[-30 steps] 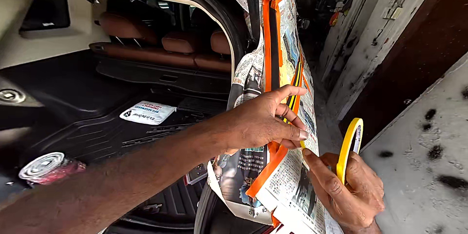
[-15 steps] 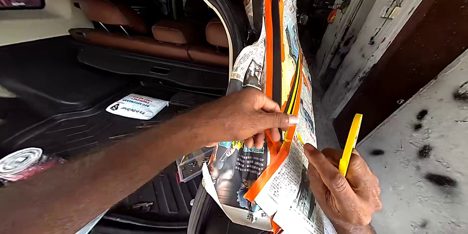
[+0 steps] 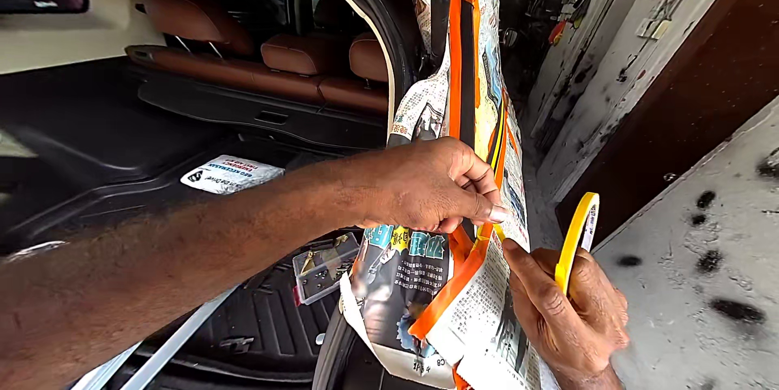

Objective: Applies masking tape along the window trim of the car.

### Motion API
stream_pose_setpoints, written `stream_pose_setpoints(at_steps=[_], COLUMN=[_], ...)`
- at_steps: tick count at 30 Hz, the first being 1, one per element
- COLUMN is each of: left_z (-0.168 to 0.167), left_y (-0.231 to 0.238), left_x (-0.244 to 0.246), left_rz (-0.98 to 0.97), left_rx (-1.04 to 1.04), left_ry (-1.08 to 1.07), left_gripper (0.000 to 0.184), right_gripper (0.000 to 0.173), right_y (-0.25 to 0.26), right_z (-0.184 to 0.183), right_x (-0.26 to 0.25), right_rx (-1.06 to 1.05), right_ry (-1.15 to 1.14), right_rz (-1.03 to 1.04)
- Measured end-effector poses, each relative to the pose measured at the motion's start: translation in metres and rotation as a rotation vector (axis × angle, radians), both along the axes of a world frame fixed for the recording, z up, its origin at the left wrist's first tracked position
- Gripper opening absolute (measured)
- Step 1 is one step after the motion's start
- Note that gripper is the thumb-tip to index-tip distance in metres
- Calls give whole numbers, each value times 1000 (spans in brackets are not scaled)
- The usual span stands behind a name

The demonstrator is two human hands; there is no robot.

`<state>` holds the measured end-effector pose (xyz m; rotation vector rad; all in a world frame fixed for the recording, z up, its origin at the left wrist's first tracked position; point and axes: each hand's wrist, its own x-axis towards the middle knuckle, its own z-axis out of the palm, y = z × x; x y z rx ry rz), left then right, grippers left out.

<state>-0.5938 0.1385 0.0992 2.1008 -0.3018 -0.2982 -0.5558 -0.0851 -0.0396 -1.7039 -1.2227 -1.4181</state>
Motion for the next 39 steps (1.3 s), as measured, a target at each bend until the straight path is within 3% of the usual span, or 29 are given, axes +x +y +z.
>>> stream_pose_setpoints(at_steps=[6,12,39], left_z=[-14,-26,-30], left_y=[-4,-8,-5], left_x=[11,14,15], left_rz=[1,1,0], left_rx=[484,691,646], left_ry=[-399,-508,-536], left_gripper=[12,12,10], right_gripper=[18,17,19], right_y=[10,13,15], right_z=[-13,-19,-12], right_x=[5,0,-8], right_rx=[-38,-80,-146], right_ry=[51,116,169], right_rz=[-56,-111,-145])
